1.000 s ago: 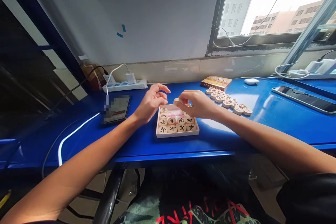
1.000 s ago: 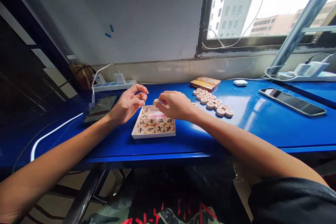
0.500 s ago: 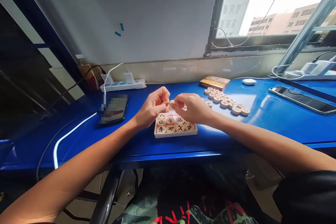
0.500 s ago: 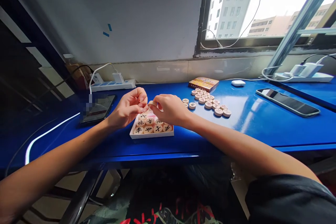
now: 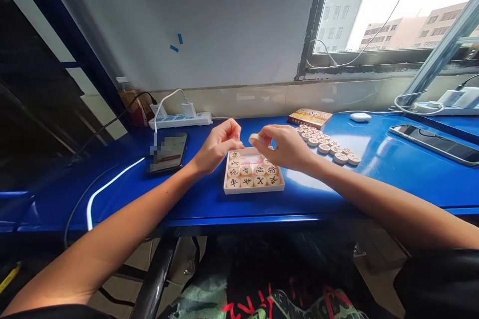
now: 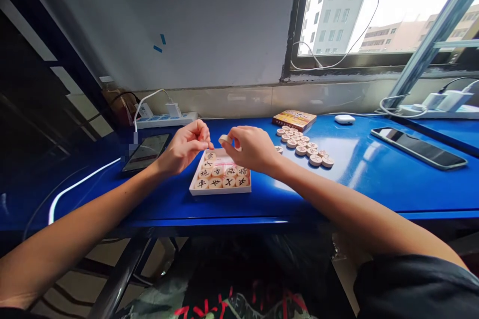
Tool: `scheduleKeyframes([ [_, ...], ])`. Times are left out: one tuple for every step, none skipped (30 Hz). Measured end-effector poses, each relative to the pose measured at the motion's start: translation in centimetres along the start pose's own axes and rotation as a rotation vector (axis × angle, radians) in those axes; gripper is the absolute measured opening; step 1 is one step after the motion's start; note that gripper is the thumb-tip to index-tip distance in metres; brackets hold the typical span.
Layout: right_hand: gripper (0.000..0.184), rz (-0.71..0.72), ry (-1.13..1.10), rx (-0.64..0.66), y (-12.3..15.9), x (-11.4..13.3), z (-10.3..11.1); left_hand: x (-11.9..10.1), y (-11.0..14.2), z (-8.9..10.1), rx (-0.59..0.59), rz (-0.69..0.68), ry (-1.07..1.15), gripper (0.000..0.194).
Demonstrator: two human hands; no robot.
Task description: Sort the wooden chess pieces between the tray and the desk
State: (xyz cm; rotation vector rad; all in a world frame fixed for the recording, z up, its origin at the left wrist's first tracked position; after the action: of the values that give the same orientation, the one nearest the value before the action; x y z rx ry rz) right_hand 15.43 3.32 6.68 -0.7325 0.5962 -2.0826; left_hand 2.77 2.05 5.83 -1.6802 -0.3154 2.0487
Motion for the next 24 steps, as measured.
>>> scheduleKeyframes([
  [0.030,-0.014,0.018,0.017,-0.1,-0.4,-0.1,-0.2,0.1,-0.5,0.035,0.000,-0.002,0.019],
  [0.029,-0.018,0.019,0.046,-0.1,-0.6,-0.4,-0.3,0.3,-0.9,0.068,0.001,-0.004,0.020],
  [0.027,-0.012,0.009,0.080,-0.1,-0.6,-0.6,-0.4,0.4,-1.2,0.092,0.002,-0.006,0.020],
  [0.025,-0.002,-0.008,0.109,-0.1,-0.5,-0.8,-0.5,0.5,-1.4,0.107,0.003,-0.005,0.020],
  [0.024,0.010,-0.026,0.127,0.0,-0.2,-0.9,-0.5,0.5,-1.5,0.113,0.002,-0.003,0.020],
  [0.023,0.021,-0.041,0.136,0.1,0.1,-0.9,-0.6,0.5,-1.5,0.119,0.004,-0.001,0.020],
  [0.023,0.027,-0.048,0.137,0.1,0.4,-0.9,-0.6,0.5,-1.5,0.127,0.005,0.000,0.020],
  [0.023,0.027,-0.052,0.134,0.1,0.5,-0.9,-0.8,0.6,-1.5,0.138,0.001,-0.002,0.020],
  [0.023,0.019,-0.055,0.132,0.1,0.6,-0.9,-0.9,0.6,-1.6,0.152,-0.006,-0.014,0.019],
  [0.023,0.011,-0.059,0.132,0.0,0.7,-0.9,-1.2,0.7,-1.7,0.169,-0.014,-0.039,0.018],
  [0.021,0.006,-0.061,0.131,0.0,0.7,-0.9,-1.4,0.8,-1.8,0.183,-0.023,-0.076,0.016],
  [0.019,0.005,-0.062,0.134,0.0,0.7,-1.0,-1.6,0.9,-1.9,0.197,-0.029,-0.118,0.015],
  [0.017,0.009,-0.060,0.138,0.0,0.7,-1.1,-1.8,1.0,-2.1,0.209,-0.033,-0.157,0.015],
  [0.015,0.017,-0.056,0.142,0.0,0.7,-1.2,-1.9,1.0,-2.2,0.220,-0.032,-0.188,0.015],
  [0.014,0.028,-0.051,0.146,0.0,0.7,-1.2,-2.0,1.1,-2.3,0.227,-0.030,-0.206,0.015],
  [0.014,0.040,-0.046,0.147,0.0,0.7,-1.2,-2.0,1.1,-2.4,0.228,-0.031,-0.210,0.015],
  [0.015,0.053,-0.039,0.148,0.0,0.7,-1.2,-2.1,1.1,-2.5,0.225,-0.032,-0.209,0.016],
  [0.016,0.069,-0.031,0.149,0.0,0.6,-1.1,-2.1,1.1,-2.6,0.219,-0.036,-0.206,0.016],
  [0.016,0.087,-0.021,0.153,0.0,0.7,-1.1,-2.1,1.1,-2.7,0.215,-0.039,-0.206,0.017],
  [0.017,0.105,-0.007,0.161,0.0,0.8,-1.0,-2.1,1.2,-2.8,0.214,-0.040,-0.216,0.018],
  [0.018,0.119,0.009,0.167,0.1,0.9,-1.0,-2.0,1.2,-2.9,0.213,-0.047,-0.241,0.019],
  [0.019,0.133,0.018,0.179,0.1,1.0,-1.0,-1.9,1.2,-2.9,0.212,-0.061,-0.290,0.019],
  [0.019,0.150,0.016,0.202,0.3,1.3,-1.2,-1.9,1.2,-2.9,0.204,-0.081,-0.358,0.020],
  [0.019,0.177,0.009,0.234,0.4,1.7,-1.4,-1.8,1.1,-2.7,0.188,-0.107,-0.429,0.021],
])
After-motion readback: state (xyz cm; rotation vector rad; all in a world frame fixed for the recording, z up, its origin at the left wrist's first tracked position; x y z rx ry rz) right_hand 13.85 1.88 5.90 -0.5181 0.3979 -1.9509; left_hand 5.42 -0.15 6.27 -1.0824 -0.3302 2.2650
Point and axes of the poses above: each hand's wrist, its own y-axis away from the middle knuckle, its own z-axis out of the back of the hand, x = y × z, the point moved 8 cm from there along -y, towards the middle knuckle, and after that the axes turned 1 degree about -y, right-handed, at the moved point
